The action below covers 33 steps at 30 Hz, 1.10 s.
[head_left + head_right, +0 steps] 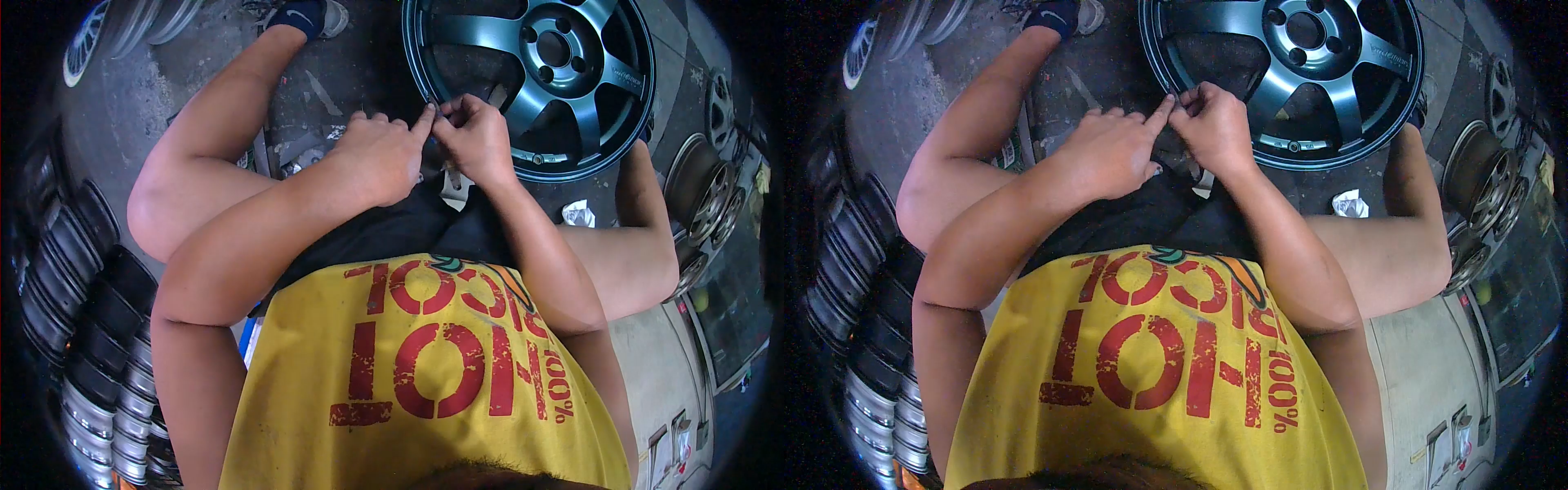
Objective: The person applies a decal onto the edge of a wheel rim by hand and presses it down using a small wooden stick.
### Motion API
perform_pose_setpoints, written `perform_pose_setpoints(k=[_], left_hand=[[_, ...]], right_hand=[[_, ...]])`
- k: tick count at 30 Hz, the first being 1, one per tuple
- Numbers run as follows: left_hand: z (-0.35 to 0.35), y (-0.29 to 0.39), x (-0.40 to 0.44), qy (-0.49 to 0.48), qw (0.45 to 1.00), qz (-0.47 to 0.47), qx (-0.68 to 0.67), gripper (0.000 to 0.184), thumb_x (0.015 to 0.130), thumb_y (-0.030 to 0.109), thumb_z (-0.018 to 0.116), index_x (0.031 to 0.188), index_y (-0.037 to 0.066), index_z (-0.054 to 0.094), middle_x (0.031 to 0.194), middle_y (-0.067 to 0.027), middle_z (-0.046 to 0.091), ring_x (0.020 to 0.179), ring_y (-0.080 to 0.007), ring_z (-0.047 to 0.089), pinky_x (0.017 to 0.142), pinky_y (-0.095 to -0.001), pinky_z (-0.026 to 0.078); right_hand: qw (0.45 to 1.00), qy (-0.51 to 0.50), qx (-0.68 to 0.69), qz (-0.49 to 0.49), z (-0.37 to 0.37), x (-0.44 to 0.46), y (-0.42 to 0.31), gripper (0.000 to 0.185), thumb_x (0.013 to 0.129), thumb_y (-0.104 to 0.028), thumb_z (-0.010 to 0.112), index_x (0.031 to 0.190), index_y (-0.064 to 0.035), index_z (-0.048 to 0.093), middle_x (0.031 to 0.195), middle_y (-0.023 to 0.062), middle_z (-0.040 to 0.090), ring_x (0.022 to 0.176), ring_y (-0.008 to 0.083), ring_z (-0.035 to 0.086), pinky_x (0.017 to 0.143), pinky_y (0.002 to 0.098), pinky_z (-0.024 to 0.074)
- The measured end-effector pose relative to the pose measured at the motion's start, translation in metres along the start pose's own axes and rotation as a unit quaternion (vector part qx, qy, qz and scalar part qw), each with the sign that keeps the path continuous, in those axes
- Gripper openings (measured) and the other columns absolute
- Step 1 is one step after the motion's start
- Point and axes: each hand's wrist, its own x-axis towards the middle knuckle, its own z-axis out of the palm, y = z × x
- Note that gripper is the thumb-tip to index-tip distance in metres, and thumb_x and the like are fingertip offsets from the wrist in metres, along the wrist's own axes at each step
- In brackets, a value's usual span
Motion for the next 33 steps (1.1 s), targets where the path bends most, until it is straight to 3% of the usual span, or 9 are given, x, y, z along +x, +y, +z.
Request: perform_pose_setpoints(k=[15, 21, 23, 26, 30, 33], left_hand=[[0.002, 0.0, 0.007, 0.004, 1.0, 0.0, -0.022, 0.095, 0.095, 0.037, 0.074, 0.167, 0.002, 0.024, 0.133, -0.0242, 0.068, 0.126, -0.0421, 0.065, 0.108, -0.0556, 0.049], [-0.003, 0.004, 0.007, -0.011, 1.0, -0.002, -0.021, 0.095, 0.095, 0.038, 0.073, 0.168, 0.001, 0.023, 0.135, -0.0239, 0.068, 0.127, -0.0416, 0.064, 0.108, -0.0564, 0.048], [-0.001, 0.005, 0.008, -0.013, 1.0, -0.004, -0.019, 0.095, 0.095, 0.038, 0.073, 0.168, 0.001, 0.022, 0.135, -0.0238, 0.067, 0.127, -0.0417, 0.063, 0.109, -0.0566, 0.048], [0.002, 0.007, 0.01, -0.012, 1.0, -0.005, -0.019, 0.096, 0.096, 0.039, 0.073, 0.168, 0.001, 0.022, 0.136, -0.0237, 0.067, 0.128, -0.0418, 0.063, 0.11, -0.0571, 0.047], [-0.004, 0.007, 0.005, -0.032, 0.999, 0.007, -0.009, 0.095, 0.096, 0.039, 0.072, 0.167, -0.001, 0.022, 0.136, -0.0249, 0.066, 0.128, -0.0422, 0.063, 0.111, -0.0577, 0.046], [-0.005, 0.006, -0.004, 0.002, 1.0, 0.013, -0.017, 0.096, 0.095, 0.038, 0.073, 0.166, -0.003, 0.023, 0.13, -0.0261, 0.069, 0.123, -0.0425, 0.066, 0.108, -0.0559, 0.049]], right_hand=[[0.995, 0.001, -0.069, -0.076, -0.014, 0.008, 0.001, 0.027, 0.082, -0.023, 0.078, 0.099, -0.0026, 0.08, 0.073, 0.0213, 0.07, 0.07, 0.037, 0.072, 0.072, 0.0434, 0.0568], [0.988, -0.018, -0.123, -0.089, -0.022, 0.012, -0.002, 0.029, 0.081, -0.023, 0.078, 0.104, -0.0051, 0.081, 0.092, 0.0223, 0.075, 0.087, 0.0404, 0.073, 0.083, 0.0467, 0.058], [0.975, -0.024, -0.154, -0.156, -0.024, 0.016, 0.0, 0.029, 0.08, -0.023, 0.078, 0.105, -0.0064, 0.081, 0.104, 0.0215, 0.076, 0.098, 0.0409, 0.072, 0.092, 0.0477, 0.057], [0.978, -0.048, -0.157, -0.13, -0.028, 0.017, -0.003, 0.029, 0.08, -0.023, 0.079, 0.105, -0.0078, 0.082, 0.105, 0.0203, 0.076, 0.101, 0.04, 0.072, 0.095, 0.0477, 0.0559], [0.976, -0.045, -0.158, -0.145, -0.036, 0.018, -0.005, 0.026, 0.081, -0.022, 0.078, 0.103, -0.0078, 0.082, 0.103, 0.0204, 0.075, 0.096, 0.041, 0.073, 0.09, 0.0462, 0.0576], [0.99, -0.068, -0.079, -0.094, -0.053, 0.017, -0.012, 0.029, 0.085, -0.018, 0.075, 0.111, -0.0068, 0.08, 0.097, 0.0181, 0.076, 0.084, 0.0336, 0.076, 0.082, 0.0411, 0.0596]])
